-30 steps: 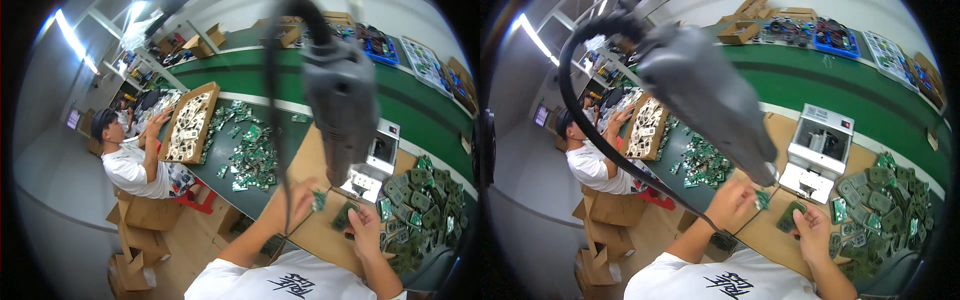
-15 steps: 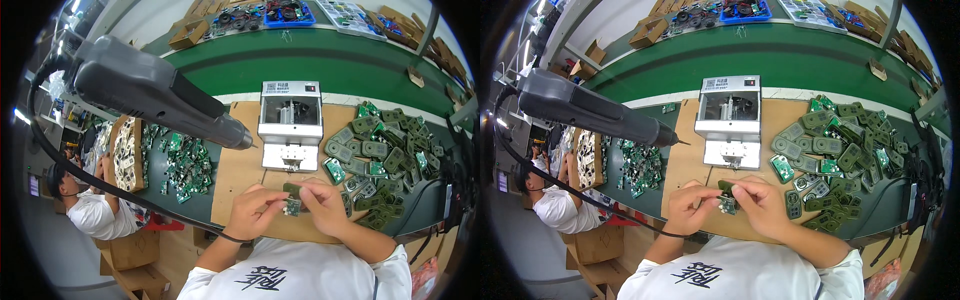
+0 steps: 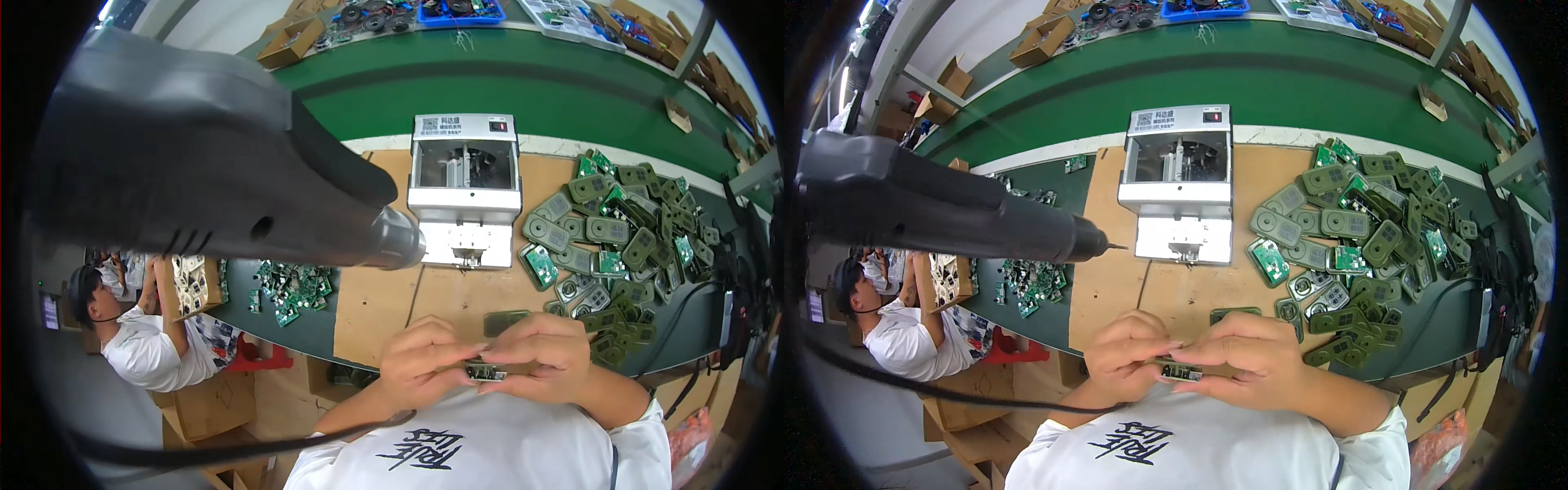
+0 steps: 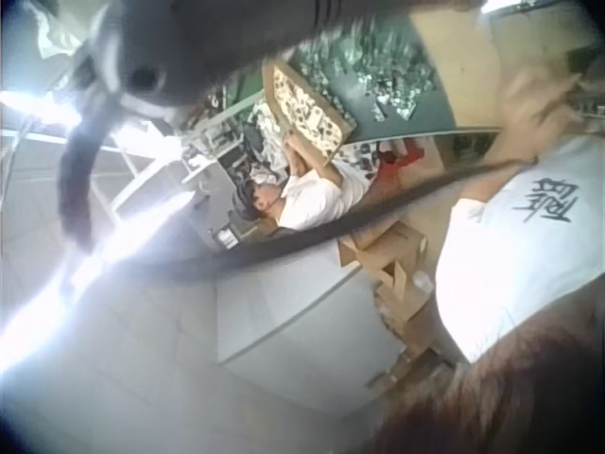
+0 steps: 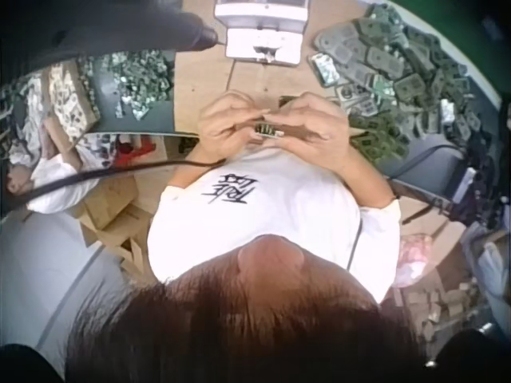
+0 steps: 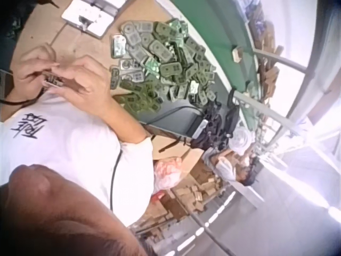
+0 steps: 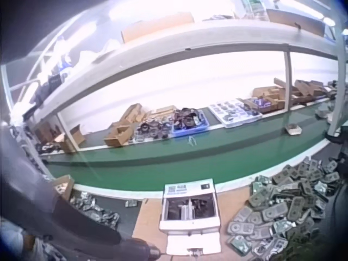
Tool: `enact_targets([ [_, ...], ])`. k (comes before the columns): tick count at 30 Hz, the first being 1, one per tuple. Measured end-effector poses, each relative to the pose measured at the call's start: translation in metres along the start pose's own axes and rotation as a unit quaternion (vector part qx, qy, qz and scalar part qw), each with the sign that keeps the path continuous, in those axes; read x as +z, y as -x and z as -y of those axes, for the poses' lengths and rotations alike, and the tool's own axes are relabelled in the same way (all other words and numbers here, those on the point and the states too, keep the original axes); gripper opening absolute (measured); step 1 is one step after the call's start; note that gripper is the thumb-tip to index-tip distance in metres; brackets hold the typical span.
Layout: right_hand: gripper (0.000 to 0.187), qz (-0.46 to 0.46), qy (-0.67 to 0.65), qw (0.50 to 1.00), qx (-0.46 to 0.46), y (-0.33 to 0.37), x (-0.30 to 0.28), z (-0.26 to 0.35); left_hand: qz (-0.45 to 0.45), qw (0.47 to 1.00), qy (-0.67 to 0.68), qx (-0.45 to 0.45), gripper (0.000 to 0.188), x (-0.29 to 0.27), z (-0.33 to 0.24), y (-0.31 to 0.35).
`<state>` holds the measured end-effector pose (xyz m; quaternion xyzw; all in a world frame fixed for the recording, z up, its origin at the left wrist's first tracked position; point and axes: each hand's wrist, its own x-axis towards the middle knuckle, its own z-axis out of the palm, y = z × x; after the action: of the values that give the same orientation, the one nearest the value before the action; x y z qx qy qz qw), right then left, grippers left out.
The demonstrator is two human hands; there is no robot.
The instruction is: The user is assembling electronic units by placing circuit boards into plastic housings and securing them with an electric screwdriver.
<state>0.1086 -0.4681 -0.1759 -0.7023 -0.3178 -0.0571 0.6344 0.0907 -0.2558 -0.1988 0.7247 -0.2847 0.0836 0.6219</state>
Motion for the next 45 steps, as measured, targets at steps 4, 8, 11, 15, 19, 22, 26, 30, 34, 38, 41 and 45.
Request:
enact_targets([
  [4,0.034,-0.022,-0.007,1.0,-0.004,0.005,0.0,0.004,0.011,1.0,0.0,0.012,0.026,0.003,-0.004,-0.003],
  [8,0.031,-0.015,0.019,0.999,0.03,0.01,-0.007,0.005,0.032,0.999,0.023,-0.018,0.022,0.009,-0.004,-0.004],
  [11,0.028,0.004,0.039,0.996,0.085,0.018,-0.018,-0.003,-0.024,0.996,0.001,-0.084,0.032,0.018,-0.004,0.0],
  [15,0.028,-0.086,-0.342,0.909,0.221,0.043,-0.019,-0.025,-0.318,0.942,-0.083,0.074,0.076,-0.052,0.01,-0.015],
  [19,0.024,-0.173,-0.346,0.886,0.254,0.054,-0.019,-0.036,-0.231,0.963,0.113,0.087,0.108,-0.085,-0.057,-0.127],
  [22,0.022,-0.226,-0.441,0.801,0.336,0.047,-0.016,-0.024,0.142,0.937,0.299,0.112,0.078,-0.082,-0.042,-0.196],
  [26,0.027,-0.173,-0.545,0.728,0.379,0.067,-0.023,-0.044,0.257,0.921,0.283,0.078,0.032,-0.043,-0.021,-0.172],
  [30,0.044,-0.19,-0.608,0.629,0.446,0.062,-0.02,-0.042,-0.056,0.973,0.218,-0.062,0.026,-0.002,0.008,-0.134],
  [34,0.058,-0.179,-0.577,0.645,0.468,0.056,-0.017,-0.037,-0.042,0.964,0.201,-0.17,0.02,0.001,-0.009,-0.121],
  [38,0.066,-0.138,-0.542,0.702,0.442,0.055,-0.011,-0.04,0.015,0.959,0.282,-0.028,0.058,0.007,-0.045,-0.111],
  [41,0.069,-0.106,-0.565,0.692,0.436,0.046,-0.005,-0.027,0.046,0.956,0.285,0.058,0.054,0.007,-0.083,-0.103],
  [45,0.069,-0.119,-0.478,0.73,0.473,0.037,0.0,-0.019,0.042,0.955,0.289,0.057,0.056,0.024,-0.079,-0.102],
])
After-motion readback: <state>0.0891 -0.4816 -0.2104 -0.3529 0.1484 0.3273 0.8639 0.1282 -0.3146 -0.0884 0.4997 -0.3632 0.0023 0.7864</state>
